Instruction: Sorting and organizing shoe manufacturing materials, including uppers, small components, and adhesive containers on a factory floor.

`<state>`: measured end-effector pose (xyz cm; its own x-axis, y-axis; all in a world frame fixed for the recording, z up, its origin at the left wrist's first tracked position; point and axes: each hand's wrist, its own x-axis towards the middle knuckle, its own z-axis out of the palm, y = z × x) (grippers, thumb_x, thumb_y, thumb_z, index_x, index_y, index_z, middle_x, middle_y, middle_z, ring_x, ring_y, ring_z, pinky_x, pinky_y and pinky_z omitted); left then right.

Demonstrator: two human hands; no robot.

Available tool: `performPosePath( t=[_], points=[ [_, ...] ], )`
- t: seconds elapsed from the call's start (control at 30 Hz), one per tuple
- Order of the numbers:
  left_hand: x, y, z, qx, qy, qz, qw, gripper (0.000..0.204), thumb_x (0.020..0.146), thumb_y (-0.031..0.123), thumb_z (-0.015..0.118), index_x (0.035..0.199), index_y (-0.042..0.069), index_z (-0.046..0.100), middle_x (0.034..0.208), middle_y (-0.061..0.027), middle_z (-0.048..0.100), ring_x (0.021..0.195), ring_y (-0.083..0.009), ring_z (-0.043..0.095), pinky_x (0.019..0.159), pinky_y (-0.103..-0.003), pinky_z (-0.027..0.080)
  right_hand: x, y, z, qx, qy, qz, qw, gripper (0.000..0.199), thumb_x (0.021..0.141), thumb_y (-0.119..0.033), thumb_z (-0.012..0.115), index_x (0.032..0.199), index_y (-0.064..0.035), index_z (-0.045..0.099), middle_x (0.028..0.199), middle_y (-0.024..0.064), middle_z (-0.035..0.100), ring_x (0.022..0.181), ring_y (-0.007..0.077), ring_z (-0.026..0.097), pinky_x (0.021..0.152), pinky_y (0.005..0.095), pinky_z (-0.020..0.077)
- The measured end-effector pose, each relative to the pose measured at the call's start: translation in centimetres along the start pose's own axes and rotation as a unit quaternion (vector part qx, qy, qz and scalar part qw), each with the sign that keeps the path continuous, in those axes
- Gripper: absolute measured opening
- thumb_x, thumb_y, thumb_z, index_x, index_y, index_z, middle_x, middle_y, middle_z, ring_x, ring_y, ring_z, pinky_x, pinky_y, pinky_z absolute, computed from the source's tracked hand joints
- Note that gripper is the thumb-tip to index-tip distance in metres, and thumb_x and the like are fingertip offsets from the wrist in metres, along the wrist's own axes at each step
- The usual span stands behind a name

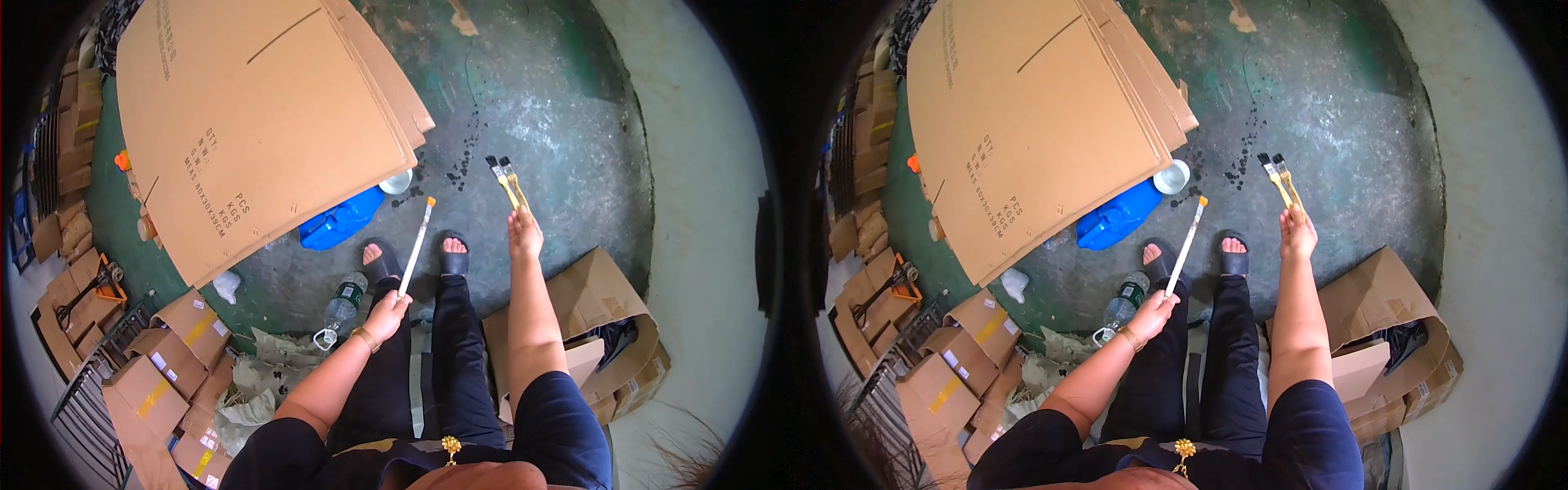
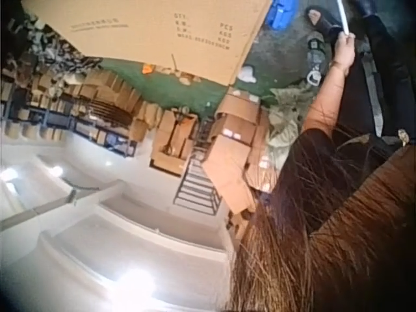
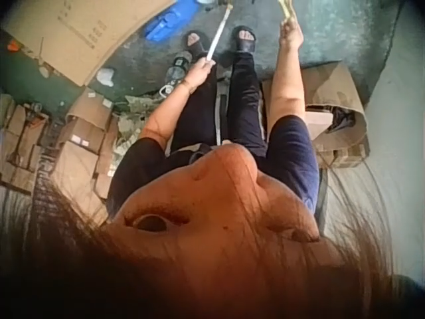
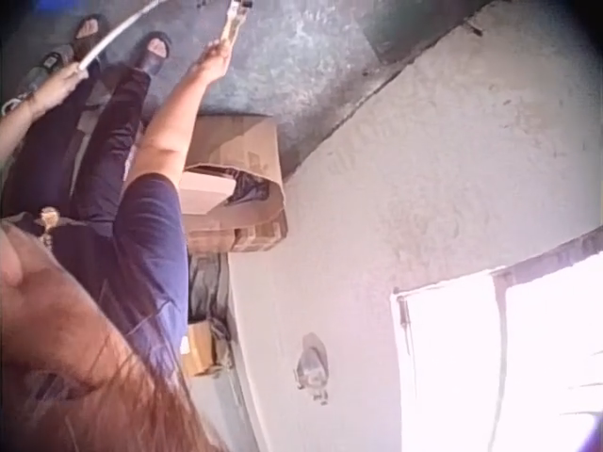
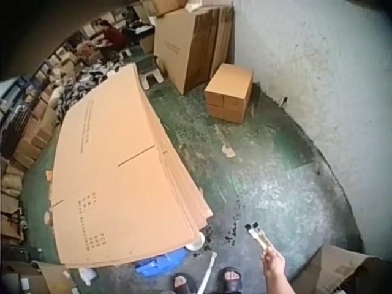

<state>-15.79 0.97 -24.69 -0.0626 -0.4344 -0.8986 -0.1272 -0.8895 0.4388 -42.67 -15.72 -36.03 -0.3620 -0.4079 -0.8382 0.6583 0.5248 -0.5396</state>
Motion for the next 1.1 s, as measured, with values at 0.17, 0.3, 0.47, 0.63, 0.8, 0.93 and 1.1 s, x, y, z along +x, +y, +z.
performPosePath(
  t=[0.17, 0.3, 0.47, 0.63, 0.8, 0.93, 1.1],
  points=[
    [-0.7, 0.6, 0.4, -0.022, 0.0, -0.018, 1.0, 0.019, 0.09, 0.025, 0.045, 0.09, 0.008, 0.052, 0.056, 0.0074, 0.035, 0.047, -0.0035, 0.031, 0.04, -0.021, 0.026, -0.4, -2.3, -0.7, -0.021, 0.003, 0.0, 1.0, 0.023, 0.082, -0.013, 0.06, 0.099, 0.0013, 0.056, 0.08, 0.0046, 0.059, 0.069, 0.0124, 0.057, 0.063, 0.0245, 0.0508],
    [-1.4, 0.5, 0.3, 0.059, 0.014, 0.061, 0.996, 0.02, 0.089, 0.024, 0.046, 0.089, 0.005, 0.052, 0.06, 0.0006, 0.044, 0.052, -0.0096, 0.042, 0.047, -0.026, 0.035, -1.4, -3.8, 1.2, -0.042, -0.002, -0.011, 0.999, 0.021, 0.082, -0.012, 0.06, 0.098, 0.0004, 0.056, 0.079, 0.0042, 0.058, 0.068, 0.0124, 0.057, 0.063, 0.025, 0.0502],
    [-3.7, 3.9, -0.3, 0.075, -0.043, 0.084, 0.993, 0.031, 0.088, 0.032, 0.046, 0.087, 0.001, 0.046, 0.074, -0.0192, 0.056, 0.071, -0.0368, 0.056, 0.06, -0.041, 0.042, -3.4, -7.2, 7.0, -0.062, -0.055, -0.061, 0.995, 0.015, 0.083, -0.011, 0.058, 0.094, -0.0012, 0.056, 0.076, 0.0031, 0.057, 0.066, 0.0122, 0.055, 0.063, 0.0258, 0.049],
    [-5.1, 9.9, -0.7, 0.045, -0.104, 0.101, 0.988, 0.032, 0.087, 0.034, 0.046, 0.087, 0.002, 0.046, 0.073, -0.0176, 0.055, 0.069, -0.034, 0.055, 0.059, -0.041, 0.041, -4.5, -12.7, 16.5, -0.058, -0.088, -0.114, 0.988, 0.017, 0.083, -0.011, 0.058, 0.096, -0.0013, 0.055, 0.076, 0.0031, 0.056, 0.067, 0.0126, 0.055, 0.063, 0.0254, 0.049],
    [-2.9, 18.6, -0.8, -0.021, -0.101, 0.134, 0.986, 0.028, 0.088, 0.032, 0.047, 0.088, 0.005, 0.051, 0.066, 0.0003, 0.047, 0.058, -0.0099, 0.044, 0.054, -0.026, 0.038, -1.6, -19.6, 30.6, -0.071, -0.188, -0.151, 0.968, 0.016, 0.083, -0.011, 0.057, 0.097, -0.0027, 0.055, 0.077, 0.0036, 0.057, 0.068, 0.0133, 0.056, 0.063, 0.0259, 0.0494],
    [2.1, 25.6, 0.7, -0.101, -0.04, 0.125, 0.986, 0.025, 0.09, 0.029, 0.045, 0.088, 0.005, 0.05, 0.064, 0.0018, 0.044, 0.057, -0.0081, 0.042, 0.052, -0.024, 0.037, 5.6, -24.7, 43.4, -0.116, -0.268, -0.155, 0.944, 0.016, 0.082, -0.012, 0.059, 0.096, -0.0048, 0.055, 0.08, 0.0026, 0.057, 0.071, 0.0133, 0.056, 0.066, 0.0268, 0.0488],
    [10.3, 34.1, 4.4, -0.275, 0.111, 0.079, 0.952, 0.023, 0.09, 0.029, 0.047, 0.083, 0.007, 0.044, 0.058, 0.0014, 0.04, 0.049, -0.0088, 0.038, 0.045, -0.026, 0.033, 15.4, -27.1, 58.0, -0.151, -0.304, -0.116, 0.933, 0.017, 0.083, -0.011, 0.057, 0.096, -0.0028, 0.051, 0.081, 0.0053, 0.055, 0.071, 0.0165, 0.057, 0.062, 0.0284, 0.0502]
  ],
)
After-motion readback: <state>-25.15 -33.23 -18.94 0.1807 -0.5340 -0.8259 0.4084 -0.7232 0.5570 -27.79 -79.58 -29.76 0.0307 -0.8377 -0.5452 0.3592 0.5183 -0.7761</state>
